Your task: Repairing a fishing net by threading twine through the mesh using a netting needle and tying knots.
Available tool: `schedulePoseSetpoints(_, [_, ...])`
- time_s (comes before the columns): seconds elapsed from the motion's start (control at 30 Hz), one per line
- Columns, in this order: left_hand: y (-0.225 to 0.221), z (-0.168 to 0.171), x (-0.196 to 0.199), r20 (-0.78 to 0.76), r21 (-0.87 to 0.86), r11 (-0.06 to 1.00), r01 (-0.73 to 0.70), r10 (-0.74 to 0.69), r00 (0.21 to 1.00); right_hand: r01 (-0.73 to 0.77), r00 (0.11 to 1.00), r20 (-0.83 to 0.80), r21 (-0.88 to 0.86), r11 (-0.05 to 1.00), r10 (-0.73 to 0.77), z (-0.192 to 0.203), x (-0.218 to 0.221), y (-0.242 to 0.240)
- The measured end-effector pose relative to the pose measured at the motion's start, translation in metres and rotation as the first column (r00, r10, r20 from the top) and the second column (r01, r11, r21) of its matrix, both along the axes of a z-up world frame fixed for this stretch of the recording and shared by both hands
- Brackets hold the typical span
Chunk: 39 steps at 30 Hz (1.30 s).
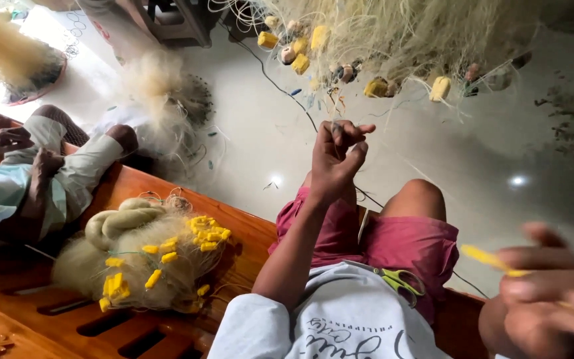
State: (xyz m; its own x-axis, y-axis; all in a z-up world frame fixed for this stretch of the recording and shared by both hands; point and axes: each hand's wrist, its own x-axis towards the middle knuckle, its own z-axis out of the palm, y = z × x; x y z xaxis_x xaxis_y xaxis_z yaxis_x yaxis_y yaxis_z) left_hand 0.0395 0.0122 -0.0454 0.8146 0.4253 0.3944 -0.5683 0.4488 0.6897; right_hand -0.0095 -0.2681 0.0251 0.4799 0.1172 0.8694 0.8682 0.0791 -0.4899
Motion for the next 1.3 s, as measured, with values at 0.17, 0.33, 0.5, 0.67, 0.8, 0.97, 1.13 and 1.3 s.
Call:
schedulePoseSetpoints(0.17, [-0.008, 0.03, 0.002, -0.172, 0.197, 0.926, -0.321, 0.355, 0.919, -0.397, 0.91, -0.339, -0.559, 0.728, 0.237, 0.089, -0.016, 0.028])
schedulePoseSetpoints(0.33, [-0.002, 0.041, -0.003, -0.19, -0.284, 0.949, -0.14, 0.088, 0.978, 0.454, 0.876, 0.472, -0.742, 0.494, -0.095, 0.088, 0.047, 0.071])
schedulePoseSetpoints(0.5, [0.002, 0.059, -0.015, -0.225, -0.314, 0.941, -0.124, 0.053, 0.973, 0.671, 0.72, 0.686, -0.649, 0.359, -0.107, 0.088, 0.093, 0.11])
schedulePoseSetpoints(0.67, [0.001, 0.067, -0.024, -0.238, -0.317, 0.939, -0.135, 0.059, 0.97, 0.735, 0.641, 0.759, -0.566, 0.374, -0.113, 0.095, 0.11, 0.127])
schedulePoseSetpoints(0.8, [-0.001, 0.063, -0.025, -0.232, -0.347, 0.93, -0.122, 0.041, 0.972, 0.65, 0.719, 0.694, -0.655, 0.386, -0.035, 0.093, 0.118, 0.131])
schedulePoseSetpoints(0.97, [-0.006, 0.036, -0.015, -0.186, -0.502, 0.862, -0.066, -0.033, 0.982, 0.103, 0.937, 0.266, -0.828, 0.551, 0.225, 0.091, 0.119, 0.14])
schedulePoseSetpoints(1.13, [-0.021, 0.024, -0.021, -0.157, -0.281, 0.958, -0.062, 0.018, 0.988, -0.272, 0.913, 0.054, -0.656, 0.704, 0.404, 0.089, 0.103, 0.139])
schedulePoseSetpoints(1.3, [-0.019, 0.03, -0.03, -0.204, -0.179, 0.978, -0.106, 0.068, 0.977, -0.48, 0.877, -0.133, -0.316, 0.819, 0.462, 0.086, 0.07, 0.119])
